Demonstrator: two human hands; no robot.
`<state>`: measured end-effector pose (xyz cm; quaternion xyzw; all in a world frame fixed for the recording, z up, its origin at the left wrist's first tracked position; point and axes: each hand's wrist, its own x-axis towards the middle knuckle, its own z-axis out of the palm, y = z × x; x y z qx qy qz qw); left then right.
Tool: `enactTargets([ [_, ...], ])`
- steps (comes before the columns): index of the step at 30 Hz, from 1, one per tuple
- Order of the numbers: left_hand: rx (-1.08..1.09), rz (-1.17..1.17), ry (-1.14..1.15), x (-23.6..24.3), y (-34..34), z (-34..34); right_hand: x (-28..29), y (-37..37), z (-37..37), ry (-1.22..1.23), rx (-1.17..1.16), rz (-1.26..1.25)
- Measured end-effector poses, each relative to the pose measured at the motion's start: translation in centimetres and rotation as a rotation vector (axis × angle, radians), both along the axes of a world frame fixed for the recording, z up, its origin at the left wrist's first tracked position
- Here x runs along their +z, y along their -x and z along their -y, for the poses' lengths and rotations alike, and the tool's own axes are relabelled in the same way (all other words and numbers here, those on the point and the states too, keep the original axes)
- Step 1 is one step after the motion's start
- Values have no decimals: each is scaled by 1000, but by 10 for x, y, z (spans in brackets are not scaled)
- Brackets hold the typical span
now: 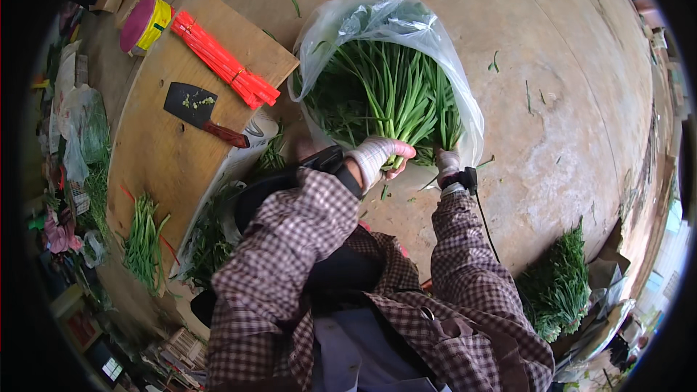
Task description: Bundle and trim green vegetables (chives or similar) in a market or warehouse setting.
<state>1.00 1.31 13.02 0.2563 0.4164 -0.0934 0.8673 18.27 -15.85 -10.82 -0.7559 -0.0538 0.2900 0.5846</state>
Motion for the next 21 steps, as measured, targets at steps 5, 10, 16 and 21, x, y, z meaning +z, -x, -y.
enactTargets([
  [5, -211, 1, -209, 155, 75, -20, -44, -49, 40, 474, 127, 205],
  [10, -373, -67, -595, 310, 145, -18, -13, -50, 30, 362, 138, 174],
  [16, -490, -111, -474, 345, 211, -28, 116, -7, 42, 570, 425, 469],
  [21, -10, 276, -1064, 360, 237, 11, 216, 104, 29, 218, 265, 976],
])
